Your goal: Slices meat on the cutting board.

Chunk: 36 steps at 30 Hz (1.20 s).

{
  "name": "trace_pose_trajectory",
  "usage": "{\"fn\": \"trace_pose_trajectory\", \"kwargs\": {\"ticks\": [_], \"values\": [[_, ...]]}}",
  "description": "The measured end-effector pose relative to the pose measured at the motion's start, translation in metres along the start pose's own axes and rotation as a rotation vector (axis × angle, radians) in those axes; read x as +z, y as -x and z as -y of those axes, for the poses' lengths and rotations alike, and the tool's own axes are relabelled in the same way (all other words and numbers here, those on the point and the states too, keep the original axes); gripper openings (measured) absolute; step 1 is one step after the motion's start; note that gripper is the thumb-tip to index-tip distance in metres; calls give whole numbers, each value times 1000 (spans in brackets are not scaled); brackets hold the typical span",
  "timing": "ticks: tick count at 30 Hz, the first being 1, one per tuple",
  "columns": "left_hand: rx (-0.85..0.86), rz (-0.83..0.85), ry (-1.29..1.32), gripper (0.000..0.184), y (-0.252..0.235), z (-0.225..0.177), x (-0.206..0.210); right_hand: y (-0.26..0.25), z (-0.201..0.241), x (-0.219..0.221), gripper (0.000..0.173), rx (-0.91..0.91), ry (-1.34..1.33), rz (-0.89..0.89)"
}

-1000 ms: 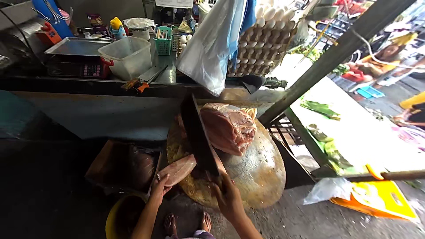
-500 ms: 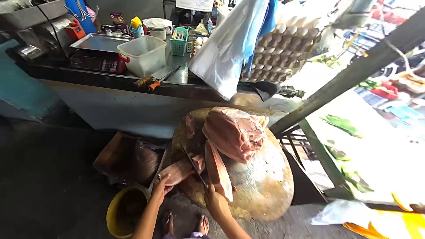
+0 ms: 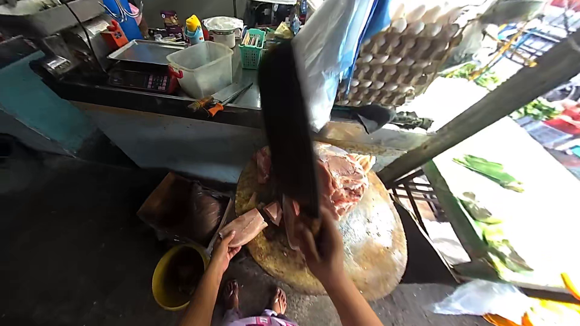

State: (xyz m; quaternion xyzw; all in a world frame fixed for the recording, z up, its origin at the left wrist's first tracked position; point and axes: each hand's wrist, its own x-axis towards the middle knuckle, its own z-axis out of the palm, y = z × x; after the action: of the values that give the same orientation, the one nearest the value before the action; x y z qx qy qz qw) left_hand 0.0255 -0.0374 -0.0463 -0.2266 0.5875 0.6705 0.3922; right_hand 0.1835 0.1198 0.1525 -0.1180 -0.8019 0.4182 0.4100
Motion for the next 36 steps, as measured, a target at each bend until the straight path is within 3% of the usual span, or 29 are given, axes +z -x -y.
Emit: {"fn": "trace_pose_trajectory", "kwargs": {"ticks": [3, 5, 7, 9, 10, 11, 13, 19, 23, 25, 29, 32, 34, 36], "values": [[5, -23, 4, 46, -3, 0, 0, -46, 30, 18, 29, -267, -169, -221], [3, -35, 10, 47, -2, 1, 0, -29, 20, 29, 28, -212, -112, -223], [4, -38, 11, 48, -2, 2, 1, 30, -14, 38, 36, 107, 162, 11], [20, -36, -10, 48, -2, 2, 0, 80, -47, 46, 44, 682, 461, 561], [24, -25, 1, 48, -1, 4, -1, 95, -65, 53, 46, 881, 538, 771], [31, -24, -2, 48, -1, 5, -3, 103, -73, 59, 45, 979, 587, 890], [41, -21, 17, 48, -4, 6, -2, 99, -76, 62, 44, 1007, 639, 964], [36, -1, 91, 41, 4, 5, 9, 99, -101, 23, 47, 929, 635, 825], [106, 36, -6, 42, 18, -6, 48, 87, -101, -4, 47, 878, 542, 709], [145, -16, -238, 55, 17, -7, 58, 69, -71, -12, 45, 742, 444, 596], [196, -55, -582, 89, 19, -10, 53, 12, 1, -4, 42, 78, 135, 114], [306, 1, -771, 112, 15, -11, 38, -42, 35, 12, 30, -270, -72, -171], [362, 64, -846, 108, 7, -11, 29, -47, 36, 23, 24, -326, -114, -259], [392, 103, -857, 103, 3, -12, 27, -7, 5, 32, 29, -135, 5, -167]]}}
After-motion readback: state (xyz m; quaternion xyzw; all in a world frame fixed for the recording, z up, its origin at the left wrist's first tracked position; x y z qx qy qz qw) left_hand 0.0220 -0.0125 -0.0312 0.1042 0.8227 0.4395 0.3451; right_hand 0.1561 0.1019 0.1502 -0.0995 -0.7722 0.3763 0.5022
